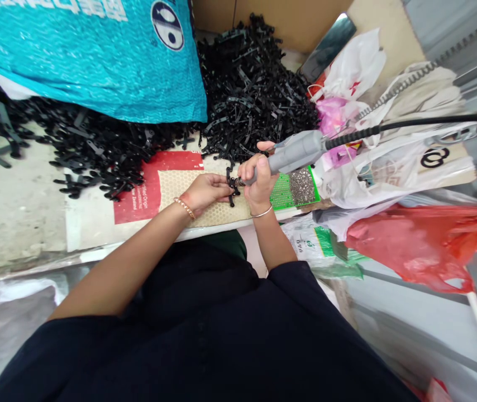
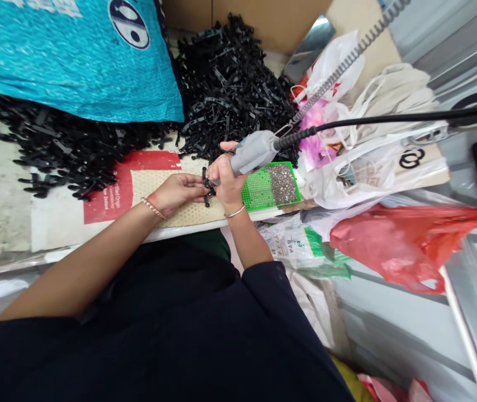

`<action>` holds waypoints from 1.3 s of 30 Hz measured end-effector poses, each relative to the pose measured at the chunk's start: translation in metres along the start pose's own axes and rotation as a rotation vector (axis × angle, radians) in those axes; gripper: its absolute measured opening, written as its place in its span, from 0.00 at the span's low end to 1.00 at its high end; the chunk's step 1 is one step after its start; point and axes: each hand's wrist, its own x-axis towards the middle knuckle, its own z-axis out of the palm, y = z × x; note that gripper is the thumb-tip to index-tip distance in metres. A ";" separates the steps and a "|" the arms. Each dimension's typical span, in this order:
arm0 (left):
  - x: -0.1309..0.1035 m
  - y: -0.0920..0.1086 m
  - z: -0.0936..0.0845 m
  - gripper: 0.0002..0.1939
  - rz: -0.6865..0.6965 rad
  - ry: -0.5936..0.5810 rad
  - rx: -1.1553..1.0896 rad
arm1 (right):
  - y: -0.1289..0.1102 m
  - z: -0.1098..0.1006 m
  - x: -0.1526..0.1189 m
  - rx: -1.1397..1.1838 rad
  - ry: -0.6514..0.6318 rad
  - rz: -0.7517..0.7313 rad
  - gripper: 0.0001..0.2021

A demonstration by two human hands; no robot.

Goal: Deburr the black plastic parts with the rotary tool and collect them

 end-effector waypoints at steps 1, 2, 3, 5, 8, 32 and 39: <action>0.000 0.000 0.000 0.20 0.003 -0.002 0.003 | 0.001 0.000 0.000 -0.018 -0.013 0.009 0.26; 0.001 0.000 0.000 0.20 0.005 -0.004 0.005 | 0.001 -0.001 0.001 -0.034 -0.030 0.019 0.26; 0.001 0.000 0.000 0.20 0.006 -0.005 0.006 | 0.002 -0.001 0.001 -0.042 -0.053 0.031 0.27; 0.002 -0.002 -0.001 0.21 0.005 -0.010 0.006 | 0.003 -0.002 0.001 -0.030 -0.109 0.052 0.28; 0.007 -0.004 -0.004 0.20 0.008 -0.028 0.011 | 0.008 -0.004 0.004 -0.003 -0.173 0.095 0.29; -0.014 0.021 -0.008 0.19 0.205 -0.104 -0.103 | -0.076 -0.014 -0.055 -0.028 0.210 0.118 0.22; -0.147 0.077 -0.138 0.21 0.467 0.306 -0.013 | -0.076 -0.029 -0.050 -0.075 0.145 0.048 0.06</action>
